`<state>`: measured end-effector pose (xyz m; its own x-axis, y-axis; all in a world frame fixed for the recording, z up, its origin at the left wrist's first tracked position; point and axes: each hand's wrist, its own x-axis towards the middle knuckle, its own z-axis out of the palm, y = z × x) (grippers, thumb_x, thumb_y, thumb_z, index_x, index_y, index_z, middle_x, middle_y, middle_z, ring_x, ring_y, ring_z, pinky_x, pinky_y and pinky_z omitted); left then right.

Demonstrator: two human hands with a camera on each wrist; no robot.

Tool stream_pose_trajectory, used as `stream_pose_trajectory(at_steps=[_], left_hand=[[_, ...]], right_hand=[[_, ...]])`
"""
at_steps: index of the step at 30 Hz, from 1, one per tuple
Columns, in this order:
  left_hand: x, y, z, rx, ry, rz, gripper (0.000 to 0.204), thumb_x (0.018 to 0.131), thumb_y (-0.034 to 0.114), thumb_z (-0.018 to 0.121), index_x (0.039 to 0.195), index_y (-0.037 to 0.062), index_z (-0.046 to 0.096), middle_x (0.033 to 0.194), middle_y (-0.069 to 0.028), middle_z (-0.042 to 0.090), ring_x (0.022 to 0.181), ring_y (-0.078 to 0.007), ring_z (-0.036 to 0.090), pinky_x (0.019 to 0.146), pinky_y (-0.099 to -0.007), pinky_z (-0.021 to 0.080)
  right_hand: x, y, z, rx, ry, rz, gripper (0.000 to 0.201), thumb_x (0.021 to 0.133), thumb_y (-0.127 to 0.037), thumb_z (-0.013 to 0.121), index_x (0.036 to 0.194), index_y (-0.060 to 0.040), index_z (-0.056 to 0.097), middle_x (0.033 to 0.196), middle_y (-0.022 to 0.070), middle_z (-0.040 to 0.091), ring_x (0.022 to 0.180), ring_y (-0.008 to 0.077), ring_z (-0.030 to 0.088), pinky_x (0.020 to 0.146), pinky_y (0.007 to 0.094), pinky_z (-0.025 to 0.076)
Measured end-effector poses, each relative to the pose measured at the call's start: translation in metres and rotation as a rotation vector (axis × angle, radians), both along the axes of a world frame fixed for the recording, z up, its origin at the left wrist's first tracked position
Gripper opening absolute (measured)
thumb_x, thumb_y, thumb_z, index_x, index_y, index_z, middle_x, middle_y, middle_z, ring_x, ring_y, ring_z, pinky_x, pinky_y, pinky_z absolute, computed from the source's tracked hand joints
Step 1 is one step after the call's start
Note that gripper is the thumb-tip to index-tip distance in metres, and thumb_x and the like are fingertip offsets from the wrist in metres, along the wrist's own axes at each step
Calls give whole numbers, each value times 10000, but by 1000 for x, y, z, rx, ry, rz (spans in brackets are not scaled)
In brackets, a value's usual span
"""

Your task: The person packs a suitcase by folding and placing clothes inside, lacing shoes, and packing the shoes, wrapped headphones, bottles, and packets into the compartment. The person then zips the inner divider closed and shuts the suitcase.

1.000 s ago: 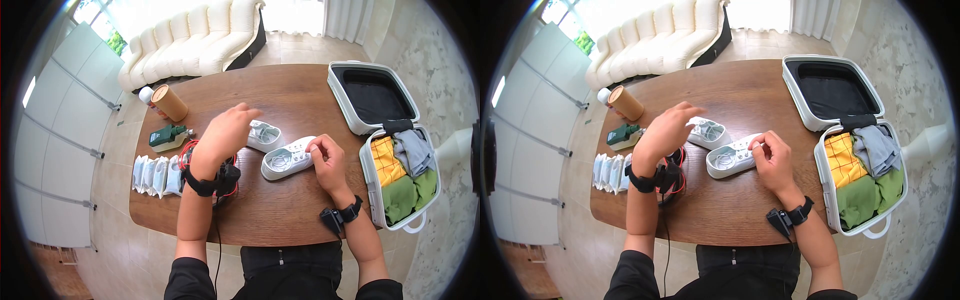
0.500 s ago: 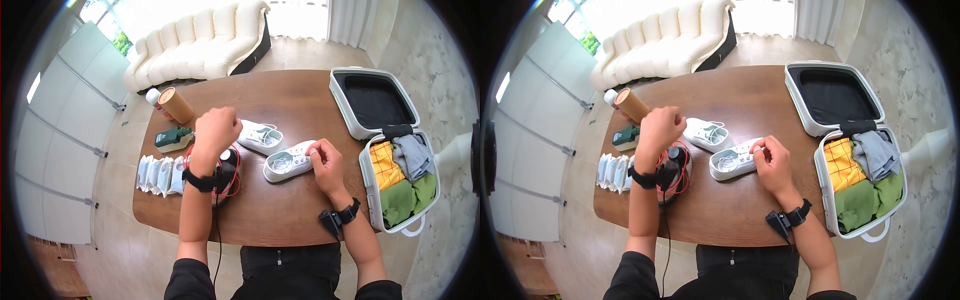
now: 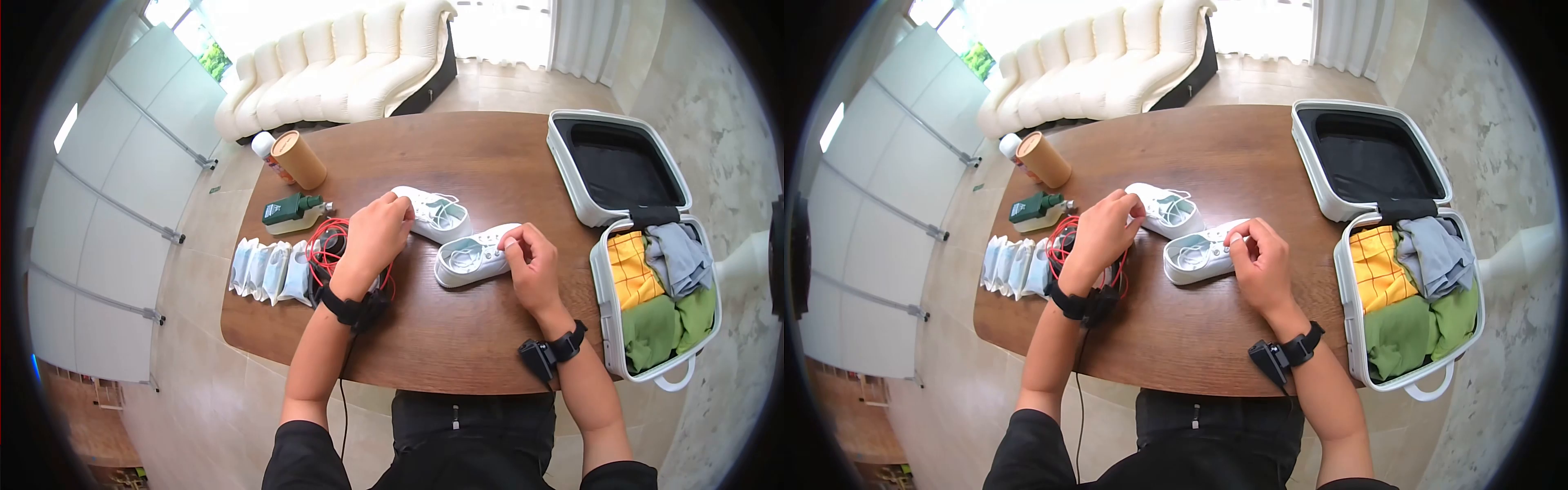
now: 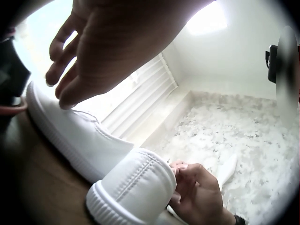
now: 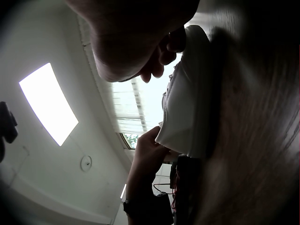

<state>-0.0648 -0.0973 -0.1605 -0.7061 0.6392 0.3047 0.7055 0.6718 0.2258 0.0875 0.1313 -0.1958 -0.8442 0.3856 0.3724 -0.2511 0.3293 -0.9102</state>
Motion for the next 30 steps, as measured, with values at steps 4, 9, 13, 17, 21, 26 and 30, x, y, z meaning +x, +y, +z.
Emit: stream_pose_trajectory(at_steps=[4, 9, 13, 17, 21, 26, 30], left_hand=[[5, 2, -4, 17, -14, 43, 107, 884, 152, 716, 930, 68, 670, 908, -93, 694, 828, -302, 698, 727, -423, 556], [13, 5, 13, 287, -365, 39, 87, 909, 96, 678, 967, 33, 688, 905, -98, 720, 743, -227, 689, 697, -361, 543], [18, 9, 15, 389, -460, -83, 305, 935, 91, 683, 1233, 26, 668, 967, -111, 689, 770, -206, 650, 732, -340, 537], [51, -14, 27, 302, -423, -166, 545, 938, 113, 704, 1456, 75, 539, 1052, -112, 610, 830, -218, 611, 771, -340, 522], [90, -43, 29, 264, -445, -29, 364, 914, 114, 730, 1267, 63, 657, 974, -107, 624, 801, -253, 622, 739, -365, 513], [121, -44, 8, 349, -438, -38, 173, 840, 62, 768, 1010, 87, 744, 790, -60, 631, 706, -267, 601, 634, -392, 455], [143, -34, -26, 436, -579, -22, 205, 817, 52, 781, 1015, 97, 750, 754, -37, 612, 652, -236, 577, 592, -366, 424]], right_hand=[[-2, 1, -5, -11, 0, -2, 138, 965, -81, 608, 851, -17, 653, 795, 6, 600, 630, 64, 482, 582, 250, 393], [1, 0, -2, -38, -42, 4, 146, 977, -82, 599, 853, -21, 647, 796, 4, 592, 656, 67, 488, 603, 245, 395], [2, 0, 2, -68, -49, 25, 151, 997, -86, 587, 870, -17, 633, 830, 12, 599, 693, 70, 503, 626, 240, 402], [13, 1, 19, -129, -110, 56, 156, 1020, -108, 576, 903, -11, 608, 883, 14, 599, 758, 77, 525, 683, 239, 418], [58, -9, 46, 31, -158, -12, 157, 972, -111, 574, 853, -14, 603, 852, 85, 600, 742, 168, 562, 683, 292, 462], [116, -14, 16, 292, -369, -42, 115, 924, -73, 611, 826, -22, 641, 835, 91, 614, 610, 118, 479, 527, 256, 355], [136, -20, -1, 533, -423, 2, 94, 872, -97, 631, 801, -37, 615, 793, 138, 617, 701, 295, 606, 642, 372, 477]])
